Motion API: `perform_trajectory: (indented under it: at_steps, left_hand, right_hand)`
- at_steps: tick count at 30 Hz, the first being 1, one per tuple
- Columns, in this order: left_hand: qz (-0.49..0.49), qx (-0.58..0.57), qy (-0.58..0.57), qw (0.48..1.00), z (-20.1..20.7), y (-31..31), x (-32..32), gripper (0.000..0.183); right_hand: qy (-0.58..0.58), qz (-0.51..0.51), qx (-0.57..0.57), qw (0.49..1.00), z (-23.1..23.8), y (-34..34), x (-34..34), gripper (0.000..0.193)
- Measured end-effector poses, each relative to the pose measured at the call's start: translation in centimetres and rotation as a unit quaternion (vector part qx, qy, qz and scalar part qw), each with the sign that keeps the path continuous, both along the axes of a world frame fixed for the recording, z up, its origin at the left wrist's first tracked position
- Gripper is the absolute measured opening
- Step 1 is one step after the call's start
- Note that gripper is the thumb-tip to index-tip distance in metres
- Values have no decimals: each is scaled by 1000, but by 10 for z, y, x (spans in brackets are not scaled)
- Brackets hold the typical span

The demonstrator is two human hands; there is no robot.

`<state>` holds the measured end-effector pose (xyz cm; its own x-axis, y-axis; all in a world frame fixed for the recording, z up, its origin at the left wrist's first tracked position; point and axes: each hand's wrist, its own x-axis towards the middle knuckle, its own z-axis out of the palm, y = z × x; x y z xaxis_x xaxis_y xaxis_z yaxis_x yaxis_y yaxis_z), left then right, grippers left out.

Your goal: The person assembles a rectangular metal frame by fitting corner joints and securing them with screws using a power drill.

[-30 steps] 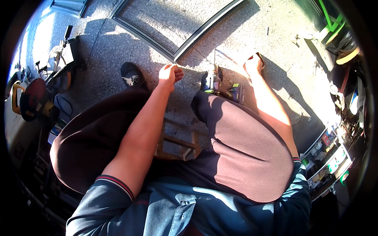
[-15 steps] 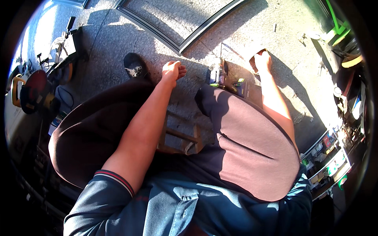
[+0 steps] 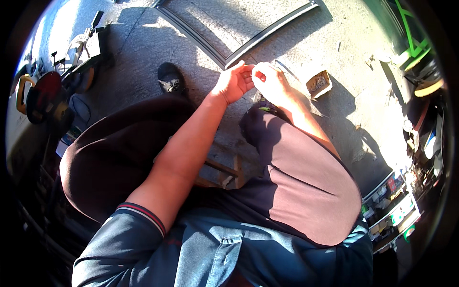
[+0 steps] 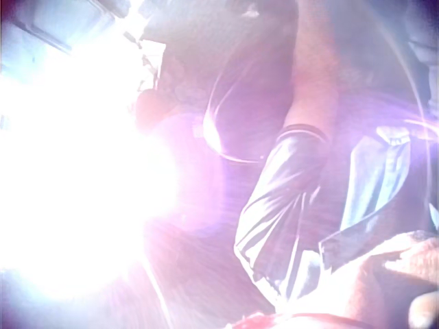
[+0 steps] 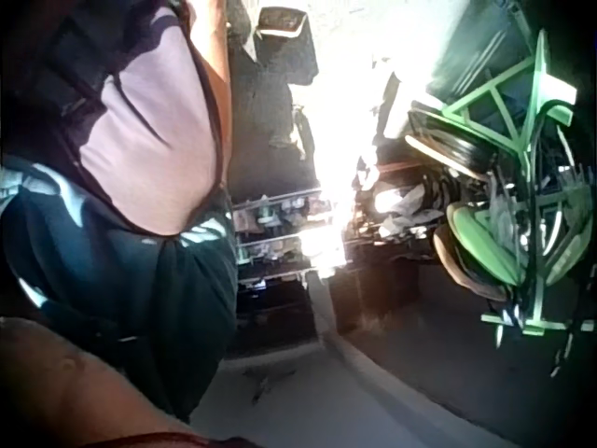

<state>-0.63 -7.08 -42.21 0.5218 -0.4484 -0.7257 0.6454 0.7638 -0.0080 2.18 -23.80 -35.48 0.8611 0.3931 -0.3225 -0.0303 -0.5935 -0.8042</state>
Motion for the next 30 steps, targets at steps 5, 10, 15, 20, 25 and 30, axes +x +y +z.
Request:
perform_trajectory:
  at_steps: [5, 10, 15, 20, 25, 30]
  left_hand:
    - [7, -29, -10, 1000, -2, -3, 7, 37]
    - [29, 8, 5, 1000, -15, 37, -1, 30]
    - [-11, 38, -13, 999, -5, 17, 5, 23]
    - [-44, 84, -26, 995, -21, 19, -6, 31]
    - [-65, 123, -9, 990, -29, 30, -16, 27]
    - [-55, 146, 18, 988, -29, 25, -17, 18]
  right_hand:
    - [34, -120, -30, 992, 12, -30, 2, 16]
    - [60, -210, -61, 974, -35, -59, -28, 17]
    - [144, -196, -176, 954, -61, -120, -106, 17]
    - [156, -196, -119, 961, -16, -83, -124, 17]
    - [126, -210, -45, 969, -6, -53, -119, 18]
    - [84, -234, -21, 968, 14, -49, -112, 19]
